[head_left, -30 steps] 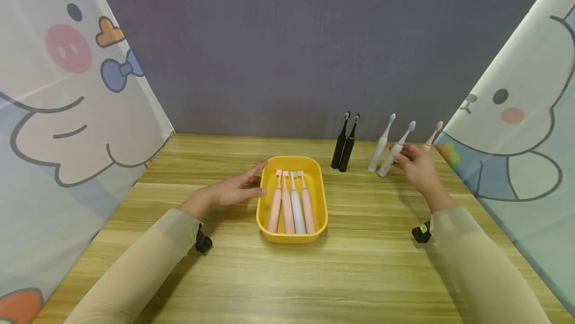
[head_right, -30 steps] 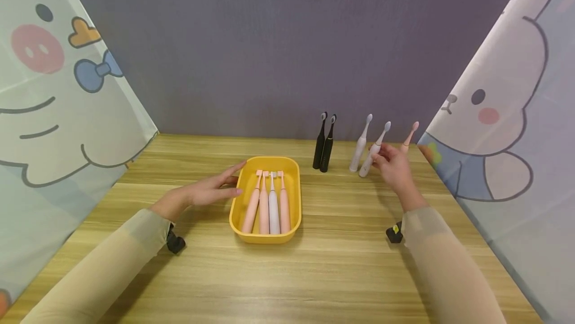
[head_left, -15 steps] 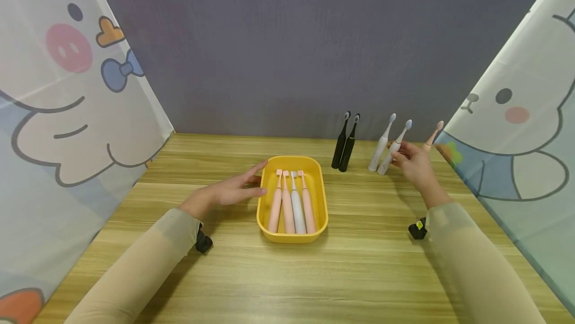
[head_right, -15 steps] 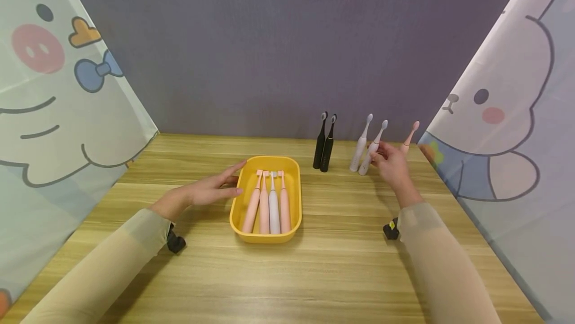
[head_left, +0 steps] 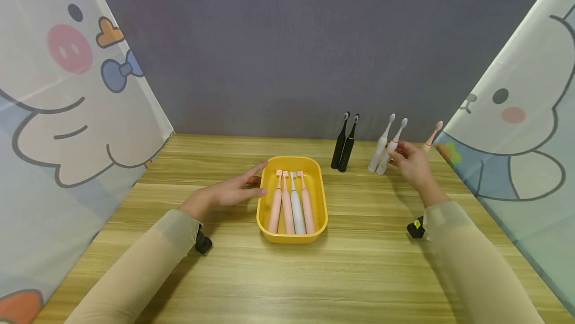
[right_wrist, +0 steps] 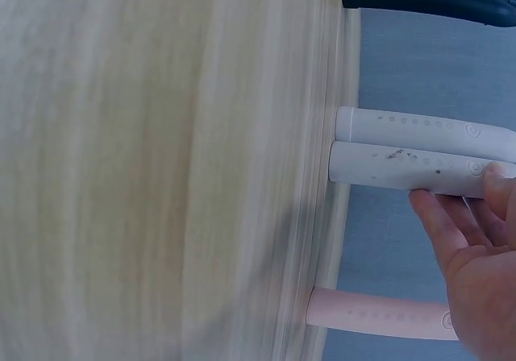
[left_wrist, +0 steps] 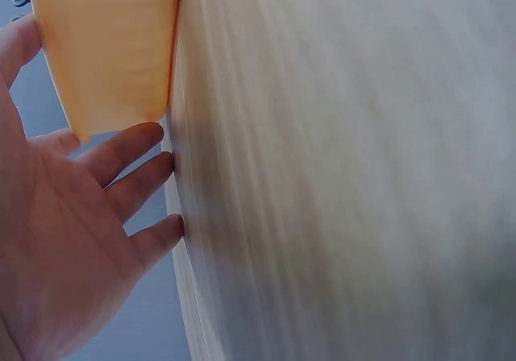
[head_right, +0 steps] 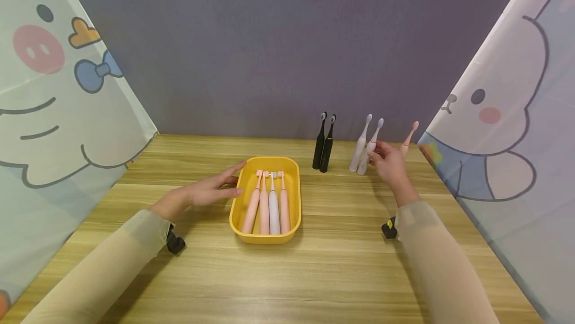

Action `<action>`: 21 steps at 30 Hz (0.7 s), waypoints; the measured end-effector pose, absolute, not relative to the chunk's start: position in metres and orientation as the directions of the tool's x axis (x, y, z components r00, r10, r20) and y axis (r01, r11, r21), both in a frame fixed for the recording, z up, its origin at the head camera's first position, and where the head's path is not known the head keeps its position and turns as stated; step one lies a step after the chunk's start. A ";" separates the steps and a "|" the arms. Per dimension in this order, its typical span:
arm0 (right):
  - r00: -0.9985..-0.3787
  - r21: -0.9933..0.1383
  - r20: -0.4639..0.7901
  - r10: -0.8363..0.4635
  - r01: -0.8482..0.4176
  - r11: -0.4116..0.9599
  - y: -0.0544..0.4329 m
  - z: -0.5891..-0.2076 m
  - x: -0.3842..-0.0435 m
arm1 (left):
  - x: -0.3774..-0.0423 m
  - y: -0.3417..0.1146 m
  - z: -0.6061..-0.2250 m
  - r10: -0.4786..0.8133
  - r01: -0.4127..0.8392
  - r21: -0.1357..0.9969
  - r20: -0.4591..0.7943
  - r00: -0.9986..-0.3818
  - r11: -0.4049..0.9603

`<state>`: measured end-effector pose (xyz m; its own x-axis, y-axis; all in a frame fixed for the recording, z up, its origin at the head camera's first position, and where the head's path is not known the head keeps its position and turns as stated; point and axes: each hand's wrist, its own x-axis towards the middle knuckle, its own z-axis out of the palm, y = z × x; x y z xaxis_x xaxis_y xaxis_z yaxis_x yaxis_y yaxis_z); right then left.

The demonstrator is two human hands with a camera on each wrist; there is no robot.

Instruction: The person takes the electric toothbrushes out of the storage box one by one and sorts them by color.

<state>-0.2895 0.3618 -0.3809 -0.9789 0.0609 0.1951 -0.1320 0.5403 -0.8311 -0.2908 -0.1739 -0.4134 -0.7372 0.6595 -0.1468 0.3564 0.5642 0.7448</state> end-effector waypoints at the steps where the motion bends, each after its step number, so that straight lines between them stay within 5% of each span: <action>1: -0.979 -0.835 0.197 0.059 -0.136 0.533 0.361 -0.381 -0.289 | -0.291 -0.174 -0.413 0.659 0.356 0.745 -0.146 -0.737 0.564; 21: -0.979 -0.828 0.200 0.032 -0.151 0.540 0.361 -0.383 -0.289 | -0.291 -0.173 -0.413 0.660 0.361 0.742 -0.144 -0.737 0.565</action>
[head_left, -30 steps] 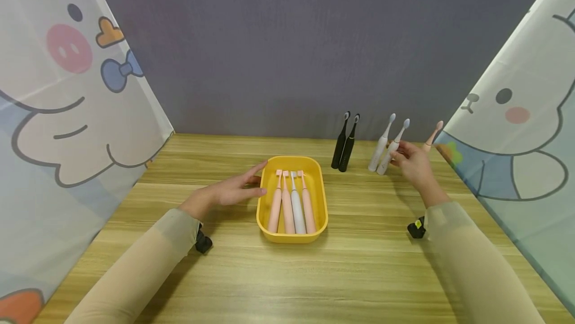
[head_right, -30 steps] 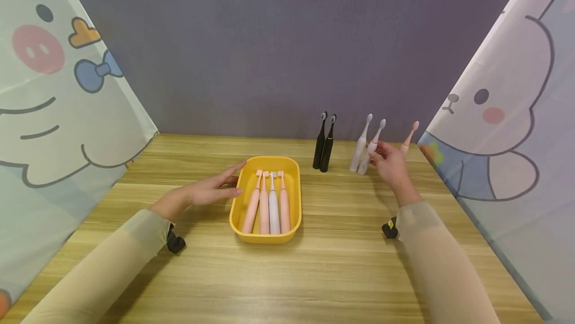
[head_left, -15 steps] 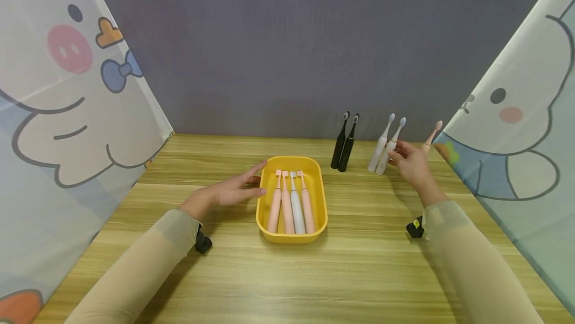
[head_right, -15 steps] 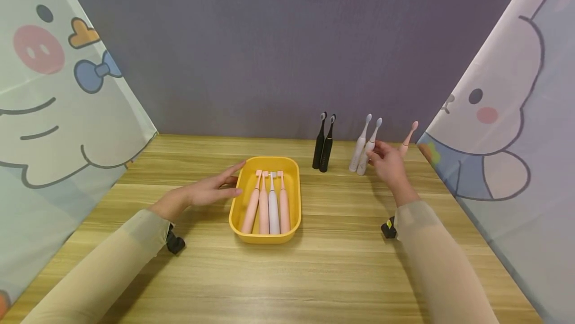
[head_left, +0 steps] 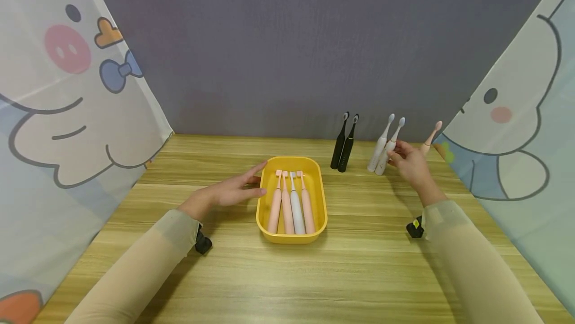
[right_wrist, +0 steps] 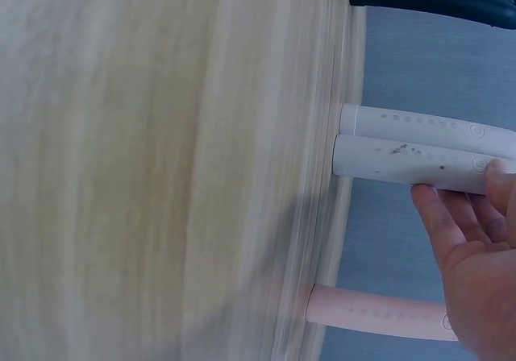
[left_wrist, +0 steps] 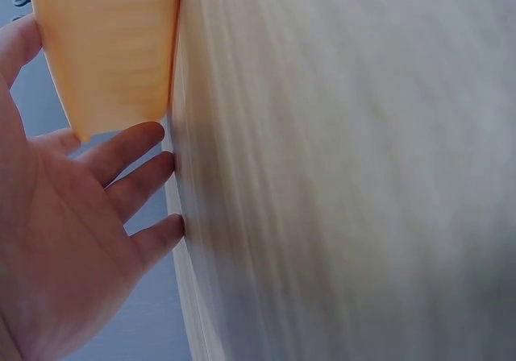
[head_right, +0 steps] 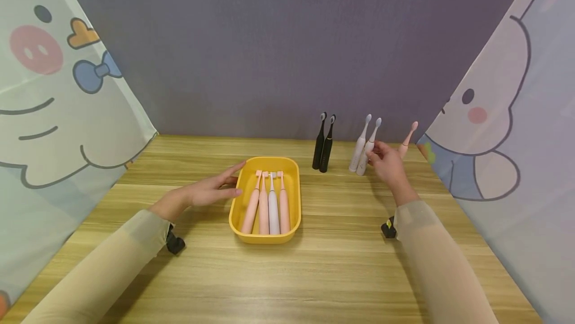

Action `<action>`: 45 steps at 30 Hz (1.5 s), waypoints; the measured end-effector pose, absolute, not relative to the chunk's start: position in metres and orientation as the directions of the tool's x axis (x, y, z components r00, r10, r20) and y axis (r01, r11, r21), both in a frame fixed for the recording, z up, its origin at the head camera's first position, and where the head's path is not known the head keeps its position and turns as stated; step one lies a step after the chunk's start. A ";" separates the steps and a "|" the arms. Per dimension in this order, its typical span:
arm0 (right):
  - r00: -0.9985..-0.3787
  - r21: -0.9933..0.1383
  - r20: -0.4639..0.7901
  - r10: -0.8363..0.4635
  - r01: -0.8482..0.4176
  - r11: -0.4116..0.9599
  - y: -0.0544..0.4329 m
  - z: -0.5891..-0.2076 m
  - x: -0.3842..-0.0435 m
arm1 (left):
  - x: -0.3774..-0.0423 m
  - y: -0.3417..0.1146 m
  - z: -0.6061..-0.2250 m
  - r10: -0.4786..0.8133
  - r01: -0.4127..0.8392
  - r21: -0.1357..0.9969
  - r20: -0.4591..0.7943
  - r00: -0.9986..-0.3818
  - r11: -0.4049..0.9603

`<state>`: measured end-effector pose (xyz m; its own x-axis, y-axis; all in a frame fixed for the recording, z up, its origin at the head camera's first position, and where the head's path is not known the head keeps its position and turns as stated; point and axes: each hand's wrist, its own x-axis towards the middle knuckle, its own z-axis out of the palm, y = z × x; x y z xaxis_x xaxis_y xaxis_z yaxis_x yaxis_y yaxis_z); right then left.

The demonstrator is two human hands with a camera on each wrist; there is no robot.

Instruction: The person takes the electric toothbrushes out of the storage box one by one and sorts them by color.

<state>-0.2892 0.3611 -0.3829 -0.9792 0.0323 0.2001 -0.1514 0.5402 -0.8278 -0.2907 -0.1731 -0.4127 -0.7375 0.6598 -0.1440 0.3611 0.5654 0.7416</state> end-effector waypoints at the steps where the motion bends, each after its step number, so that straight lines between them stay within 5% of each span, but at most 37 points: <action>1: -0.979 -0.831 0.203 0.031 -0.156 0.534 0.361 -0.383 -0.289 | -0.291 -0.173 -0.413 0.659 0.361 0.741 -0.144 -0.738 0.566; 16: -0.963 -0.736 0.268 0.002 -0.203 0.646 0.363 -0.385 -0.288 | -0.292 -0.172 -0.416 0.651 0.352 0.743 -0.146 -0.745 0.569; 45: -0.956 -0.764 0.290 0.035 -0.210 0.610 0.348 -0.382 -0.239 | -0.289 -0.173 -0.411 0.663 0.372 0.737 -0.136 -0.736 0.564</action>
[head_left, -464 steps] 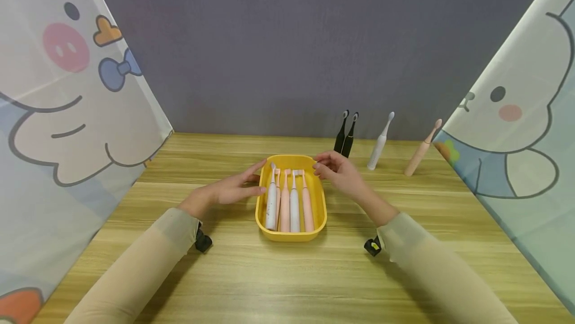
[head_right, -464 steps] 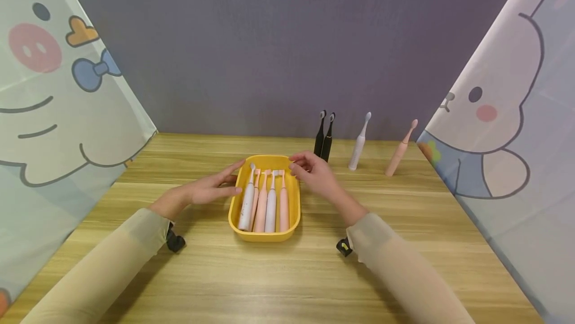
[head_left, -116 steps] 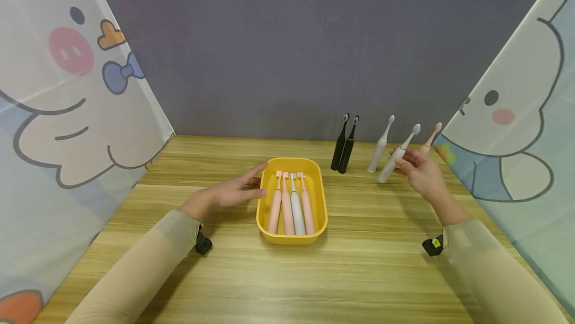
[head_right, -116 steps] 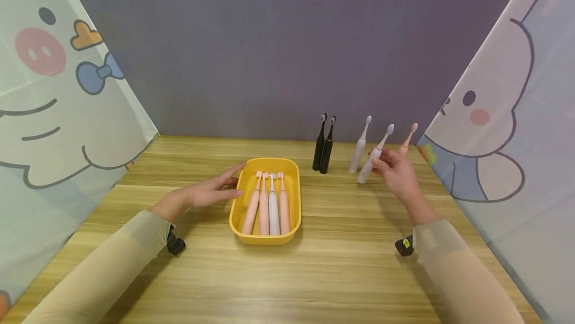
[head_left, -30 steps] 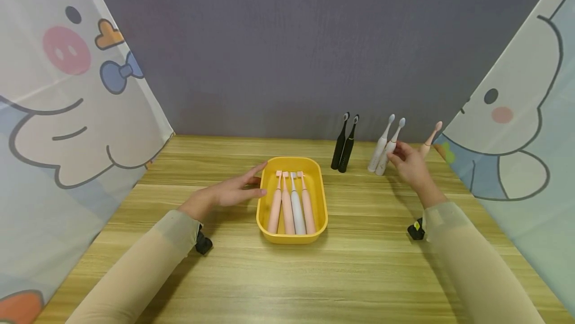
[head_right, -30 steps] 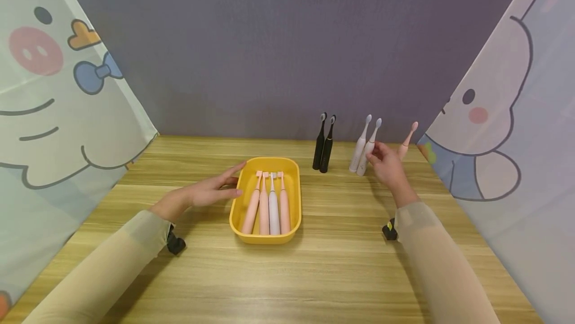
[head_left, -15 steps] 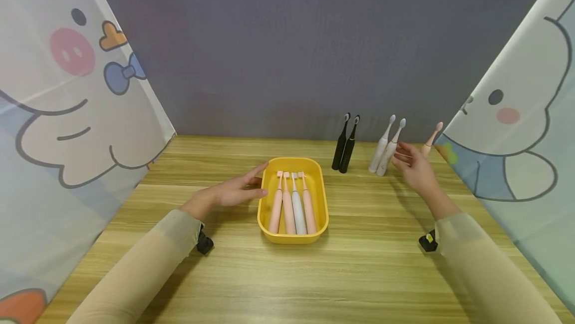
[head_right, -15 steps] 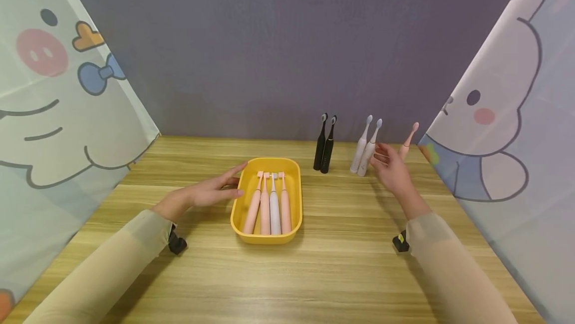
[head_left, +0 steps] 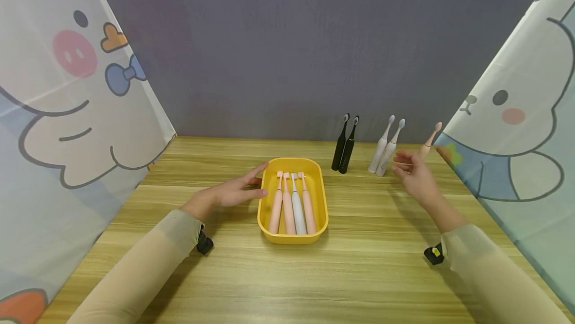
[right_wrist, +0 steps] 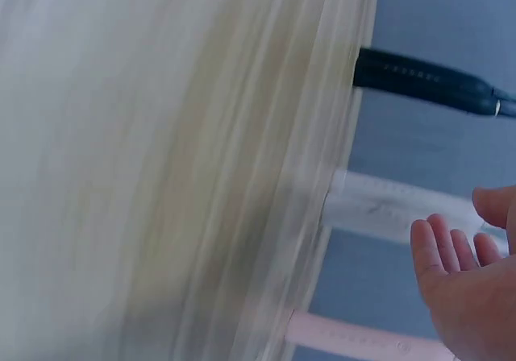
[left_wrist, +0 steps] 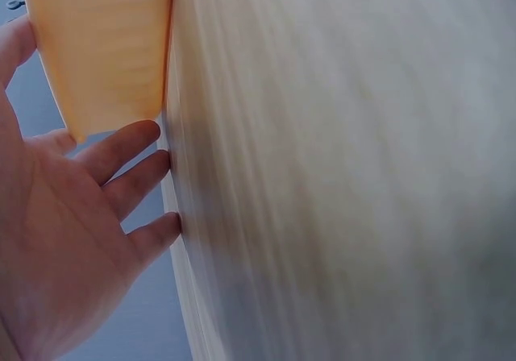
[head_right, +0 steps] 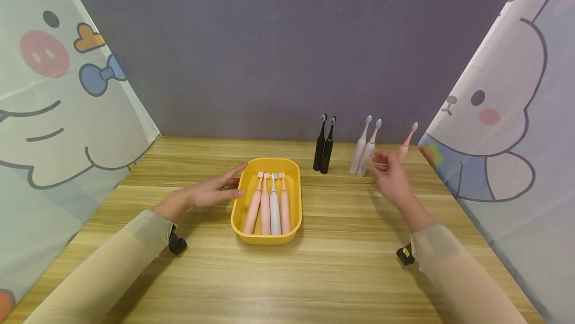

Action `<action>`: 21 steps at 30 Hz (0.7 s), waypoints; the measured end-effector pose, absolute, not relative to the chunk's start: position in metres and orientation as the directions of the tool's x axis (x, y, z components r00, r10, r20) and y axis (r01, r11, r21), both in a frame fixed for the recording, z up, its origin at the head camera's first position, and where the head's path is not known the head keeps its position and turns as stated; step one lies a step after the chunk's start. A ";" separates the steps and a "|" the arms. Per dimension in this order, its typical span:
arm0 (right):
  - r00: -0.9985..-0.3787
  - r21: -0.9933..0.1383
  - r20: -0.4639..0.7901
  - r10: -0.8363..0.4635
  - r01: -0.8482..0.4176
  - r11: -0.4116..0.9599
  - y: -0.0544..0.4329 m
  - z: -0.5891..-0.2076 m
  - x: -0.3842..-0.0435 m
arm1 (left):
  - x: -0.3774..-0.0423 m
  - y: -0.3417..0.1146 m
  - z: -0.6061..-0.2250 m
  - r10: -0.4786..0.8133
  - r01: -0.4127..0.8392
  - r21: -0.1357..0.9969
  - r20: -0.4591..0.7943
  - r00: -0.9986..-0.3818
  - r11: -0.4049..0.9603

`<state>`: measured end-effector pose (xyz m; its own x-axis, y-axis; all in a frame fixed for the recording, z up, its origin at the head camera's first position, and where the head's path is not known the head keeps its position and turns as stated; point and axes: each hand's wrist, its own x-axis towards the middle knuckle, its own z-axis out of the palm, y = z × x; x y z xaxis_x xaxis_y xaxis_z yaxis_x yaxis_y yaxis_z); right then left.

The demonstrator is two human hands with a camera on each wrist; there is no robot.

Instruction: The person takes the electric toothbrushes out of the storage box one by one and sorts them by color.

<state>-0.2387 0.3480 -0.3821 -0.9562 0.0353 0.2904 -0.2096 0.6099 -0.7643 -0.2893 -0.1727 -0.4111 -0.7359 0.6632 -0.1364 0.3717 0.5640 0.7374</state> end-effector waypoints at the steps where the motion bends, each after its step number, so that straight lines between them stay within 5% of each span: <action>1: -0.957 -0.768 0.289 0.032 -0.211 0.604 0.345 -0.381 -0.237 | -0.290 -0.173 -0.412 0.665 0.372 0.739 -0.136 -0.735 0.562; 21: -0.961 -0.815 0.241 -0.137 -0.277 0.508 0.250 -0.364 -0.228 | -0.290 -0.174 -0.414 0.644 0.355 0.734 -0.145 -0.751 0.580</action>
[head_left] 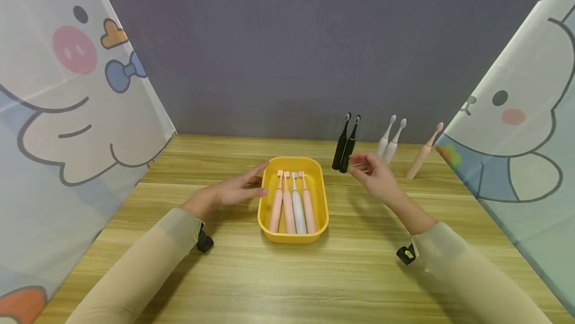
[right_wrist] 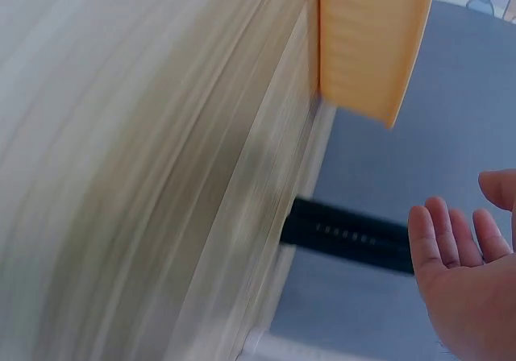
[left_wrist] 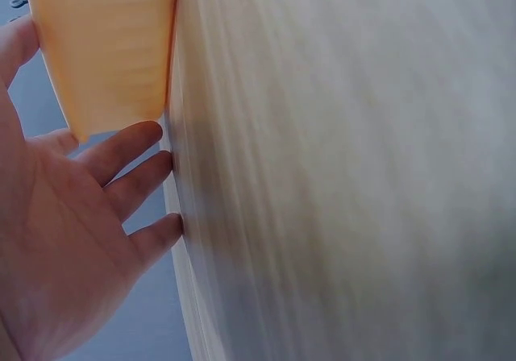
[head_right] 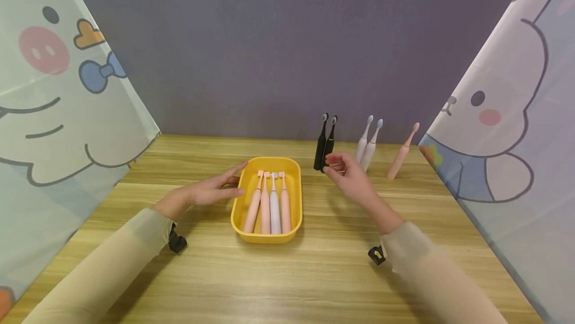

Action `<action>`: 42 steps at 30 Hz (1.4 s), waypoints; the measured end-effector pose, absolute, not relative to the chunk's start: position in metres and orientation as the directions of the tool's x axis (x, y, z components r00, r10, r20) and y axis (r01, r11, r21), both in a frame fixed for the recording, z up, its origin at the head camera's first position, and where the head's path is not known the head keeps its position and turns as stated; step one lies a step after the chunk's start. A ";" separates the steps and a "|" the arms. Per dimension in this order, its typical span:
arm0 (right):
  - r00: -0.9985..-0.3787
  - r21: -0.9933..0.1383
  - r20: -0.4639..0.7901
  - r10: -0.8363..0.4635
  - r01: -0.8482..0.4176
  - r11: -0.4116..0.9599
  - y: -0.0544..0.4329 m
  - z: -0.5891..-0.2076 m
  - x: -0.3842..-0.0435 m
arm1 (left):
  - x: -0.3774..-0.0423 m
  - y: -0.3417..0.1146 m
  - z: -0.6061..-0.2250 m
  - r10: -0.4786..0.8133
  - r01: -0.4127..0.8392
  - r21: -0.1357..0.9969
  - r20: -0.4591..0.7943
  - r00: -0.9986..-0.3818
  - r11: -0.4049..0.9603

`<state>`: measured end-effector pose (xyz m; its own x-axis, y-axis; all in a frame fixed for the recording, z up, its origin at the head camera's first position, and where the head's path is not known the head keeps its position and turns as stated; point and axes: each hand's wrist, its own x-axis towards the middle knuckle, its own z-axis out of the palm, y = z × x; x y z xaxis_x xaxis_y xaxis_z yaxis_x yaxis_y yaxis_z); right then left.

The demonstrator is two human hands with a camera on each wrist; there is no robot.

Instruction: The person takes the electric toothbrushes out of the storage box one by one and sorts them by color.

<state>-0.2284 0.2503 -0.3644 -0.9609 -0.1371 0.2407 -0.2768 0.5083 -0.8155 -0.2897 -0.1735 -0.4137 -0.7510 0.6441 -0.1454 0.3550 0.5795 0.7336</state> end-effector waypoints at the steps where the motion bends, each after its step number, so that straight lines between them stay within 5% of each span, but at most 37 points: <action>1: -0.960 -0.814 0.240 -0.147 -0.282 0.508 0.246 -0.365 -0.229 | -0.290 -0.174 -0.414 0.643 0.354 0.733 -0.146 -0.752 0.581; 32: -0.926 -0.829 0.217 -0.308 -0.341 0.442 0.125 -0.388 -0.261 | -0.290 -0.174 -0.415 0.656 0.364 0.742 -0.134 -0.742 0.563; 42: -0.921 -0.761 0.155 -0.357 -0.342 0.551 0.117 -0.396 -0.263 | -0.289 -0.174 -0.413 0.652 0.366 0.732 -0.140 -0.745 0.575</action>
<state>-0.2634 0.1171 -0.3964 -0.9212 -0.3568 0.1551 -0.3417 0.5513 -0.7611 -0.2894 -0.1738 -0.4128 -0.7449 0.6524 -0.1399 0.3660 0.5748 0.7319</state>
